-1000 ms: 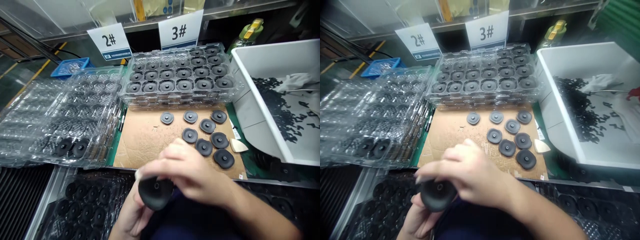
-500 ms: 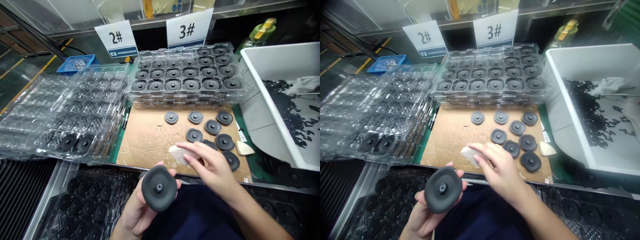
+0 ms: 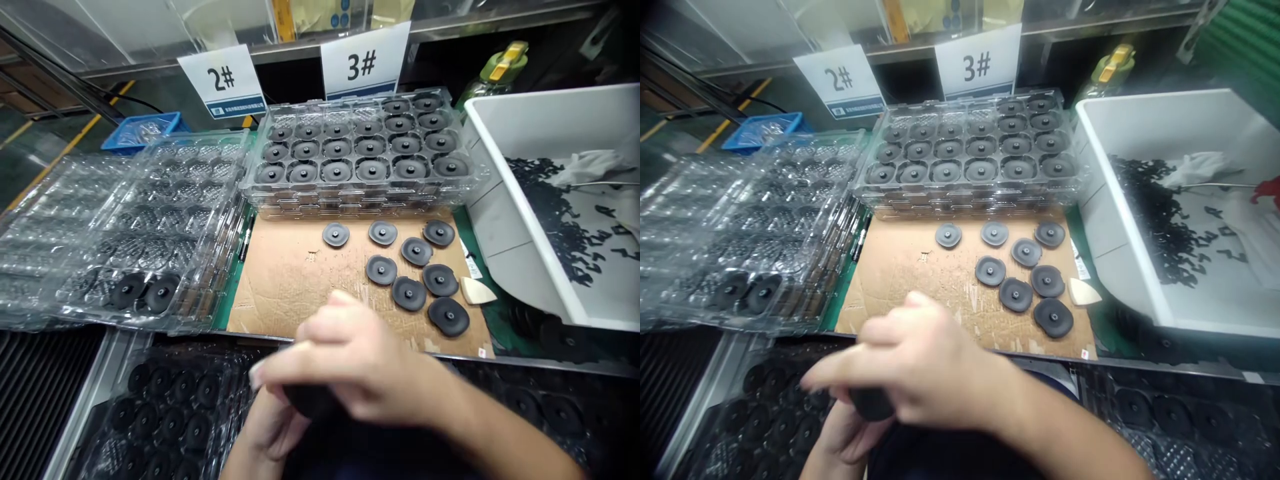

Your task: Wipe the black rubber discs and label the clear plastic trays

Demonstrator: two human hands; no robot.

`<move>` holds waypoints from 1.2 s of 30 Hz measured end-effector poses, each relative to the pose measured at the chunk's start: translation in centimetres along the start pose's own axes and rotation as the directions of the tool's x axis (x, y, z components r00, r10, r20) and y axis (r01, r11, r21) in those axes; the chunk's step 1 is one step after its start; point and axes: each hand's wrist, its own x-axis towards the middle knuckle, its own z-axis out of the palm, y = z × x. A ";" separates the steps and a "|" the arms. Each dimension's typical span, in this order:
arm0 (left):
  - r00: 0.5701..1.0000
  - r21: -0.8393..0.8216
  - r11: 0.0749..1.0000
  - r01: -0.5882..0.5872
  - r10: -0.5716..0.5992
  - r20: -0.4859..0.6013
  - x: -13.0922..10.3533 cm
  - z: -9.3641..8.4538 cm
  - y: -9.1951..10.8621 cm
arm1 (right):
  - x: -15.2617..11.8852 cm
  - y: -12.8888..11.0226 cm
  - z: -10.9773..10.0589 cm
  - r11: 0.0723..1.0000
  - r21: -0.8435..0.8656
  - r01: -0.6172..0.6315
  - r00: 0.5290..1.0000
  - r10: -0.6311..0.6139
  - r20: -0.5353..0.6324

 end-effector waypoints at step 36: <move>0.987 -0.101 0.991 -0.083 0.096 0.130 0.6 1.0 0.6 | -2.8 -2.0 0.7 0.905 -0.059 -0.421 0.900 0.408 -0.154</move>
